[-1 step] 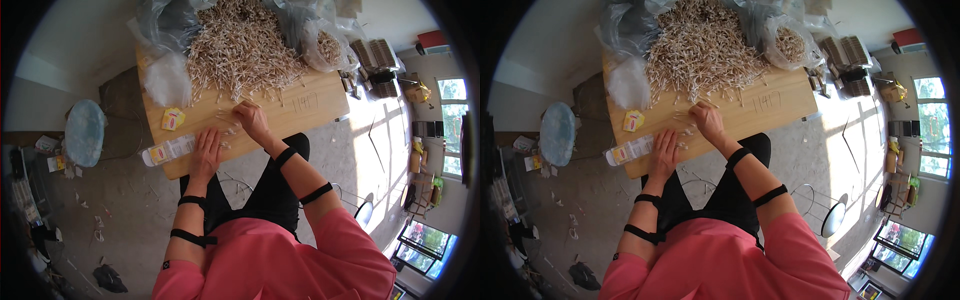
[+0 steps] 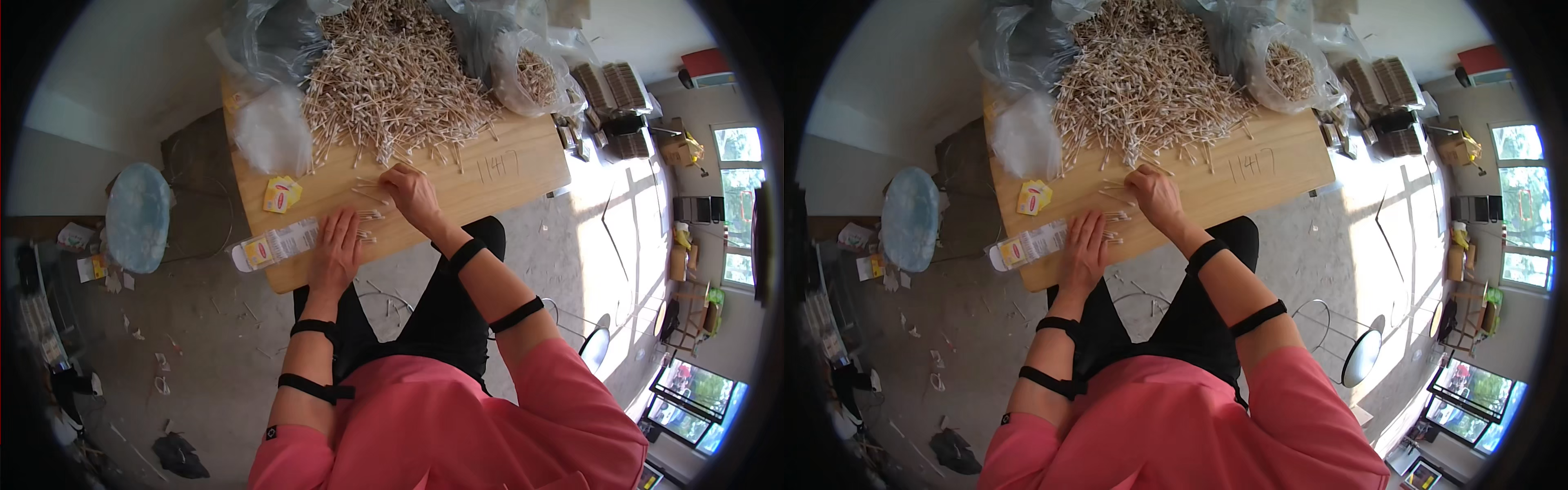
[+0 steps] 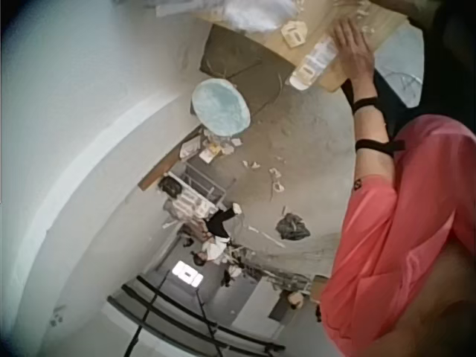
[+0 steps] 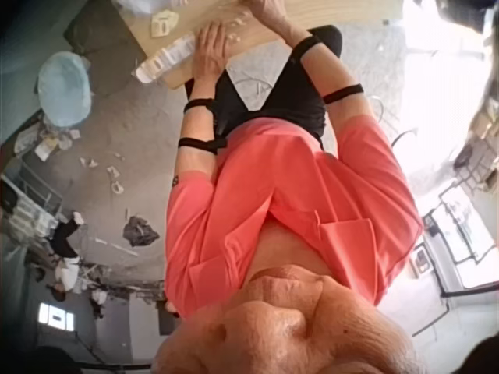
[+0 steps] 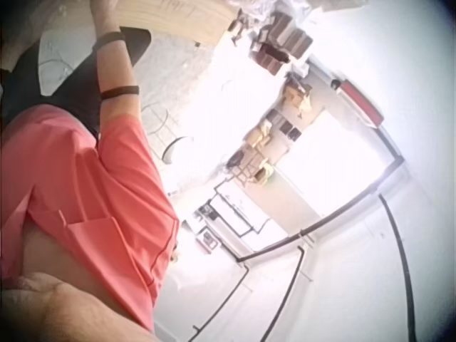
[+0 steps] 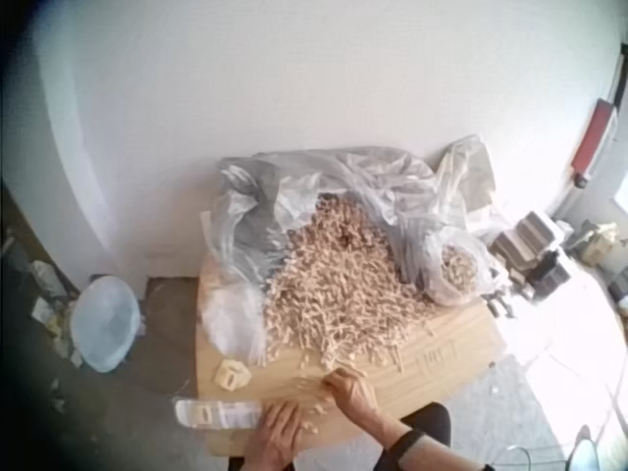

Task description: Packing individual cotton swabs from a large pile into a small clear plastic bag.

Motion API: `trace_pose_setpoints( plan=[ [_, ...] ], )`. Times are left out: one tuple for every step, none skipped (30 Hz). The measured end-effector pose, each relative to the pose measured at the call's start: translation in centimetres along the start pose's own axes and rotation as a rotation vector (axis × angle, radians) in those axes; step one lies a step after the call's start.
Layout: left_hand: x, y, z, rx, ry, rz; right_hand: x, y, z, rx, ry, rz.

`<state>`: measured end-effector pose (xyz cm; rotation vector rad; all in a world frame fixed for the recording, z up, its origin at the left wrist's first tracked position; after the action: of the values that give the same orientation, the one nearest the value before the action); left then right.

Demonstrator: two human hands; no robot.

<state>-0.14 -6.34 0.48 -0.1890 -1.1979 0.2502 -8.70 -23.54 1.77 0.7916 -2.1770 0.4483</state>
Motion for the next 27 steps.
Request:
trace_pose_setpoints(
  plan=[
    [0.0, 0.0, 0.0, 0.000, -0.007, 0.000, 0.1, -0.4, 0.1, 0.015, 0.016, -0.022],
    [0.0, -0.1, -0.1, 0.000, -0.013, 0.000, 0.2, -0.6, 0.1, 0.014, 0.016, -0.020],
    [0.0, -0.1, -0.1, -0.002, -0.013, -0.001, 0.2, -0.8, 0.2, 0.017, 0.015, -0.036],
    [0.0, 0.0, -0.1, -0.001, -0.014, -0.002, 0.3, -0.9, 0.1, 0.018, 0.014, -0.055],
    [0.0, 0.0, -0.1, 0.000, -0.015, -0.004, 0.4, -1.2, 0.1, 0.016, 0.014, -0.056],
    [0.0, 0.1, -0.1, 0.000, -0.014, -0.006, 0.5, -1.5, -0.1, 0.048, 0.010, -0.055],
    [0.0, 0.0, -0.2, -0.001, -0.010, -0.006, 0.5, -1.6, 0.0, 0.081, 0.007, -0.053],
    [0.1, 0.0, -0.2, -0.001, -0.007, -0.006, 0.5, -1.6, 0.2, 0.080, 0.008, -0.051],
    [0.2, 0.0, 0.0, -0.003, -0.006, -0.006, 0.4, -1.5, 0.3, 0.098, 0.042, -0.046],
    [0.1, -0.1, 0.1, -0.003, -0.007, -0.013, 0.2, -1.6, 0.4, 0.118, 0.076, -0.039],
    [0.1, -0.1, 0.1, -0.004, -0.009, -0.020, 0.1, -1.5, 0.6, 0.118, 0.077, -0.035],
    [0.1, -0.3, 0.1, -0.008, -0.009, -0.019, -0.1, -1.4, 1.0, 0.094, 0.063, -0.034],
    [0.1, -0.2, 0.0, -0.010, -0.011, -0.017, -0.3, -1.2, 0.8, 0.068, 0.045, -0.036],
    [0.1, 0.0, 0.0, -0.014, -0.012, -0.015, -0.7, -0.9, 0.4, 0.065, 0.042, -0.036],
    [0.0, 0.1, -0.1, -0.017, -0.013, -0.018, -1.3, -0.5, -0.2, 0.075, 0.001, -0.042],
    [0.1, 0.1, -0.2, -0.012, -0.010, -0.012, -1.7, -0.3, -0.8, 0.085, -0.039, -0.046],
    [0.1, 0.1, -0.2, -0.008, -0.007, -0.006, -2.1, -0.2, -1.2, 0.091, -0.035, -0.077],
    [0.1, 0.1, -0.2, -0.014, -0.008, -0.009, -2.0, 0.0, -1.4, 0.088, -0.037, -0.072],
    [0.2, 0.0, -0.2, -0.016, 0.003, 0.004, -1.8, 0.0, -1.6, 0.080, -0.059, -0.049],
    [0.4, 0.0, -0.2, -0.018, 0.015, 0.017, -1.6, 0.1, -1.7, 0.073, -0.081, -0.026],
    [0.5, 0.0, -0.1, -0.025, 0.013, 0.013, -1.4, 0.1, -1.8, 0.069, -0.084, -0.020],
    [0.7, 0.0, -0.1, 0.000, 0.084, 0.030, -1.1, 0.3, -1.7, 0.090, -0.045, 0.000],
    [0.8, 0.0, -0.2, 0.026, 0.154, 0.046, -0.8, 0.5, -1.8, 0.110, -0.005, 0.020],
    [0.9, 0.0, -0.2, 0.019, 0.154, 0.041, -0.9, 0.6, -1.8, 0.104, -0.006, 0.026],
    [1.3, -0.2, -0.4, 0.020, 0.202, 0.071, -1.4, 0.7, -2.3, 0.147, -0.025, -0.027],
    [1.5, -0.3, -0.6, 0.021, 0.251, 0.101, -1.8, 0.8, -2.6, 0.190, -0.043, -0.079],
    [1.5, -0.5, -0.6, 0.013, 0.250, 0.099, -1.7, 0.8, -2.6, 0.188, -0.044, -0.071]
  ],
)
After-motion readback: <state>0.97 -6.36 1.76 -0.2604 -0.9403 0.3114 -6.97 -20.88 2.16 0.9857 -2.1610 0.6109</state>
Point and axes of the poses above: each hand's wrist, its own y-axis away from the middle knuckle, its own x-axis out of the back of the hand, z = x × y, the point moved 6 cm from there along -y, towards the middle knuckle, and after that the axes turned 4 degrees about -x, right-handed, at the moved point
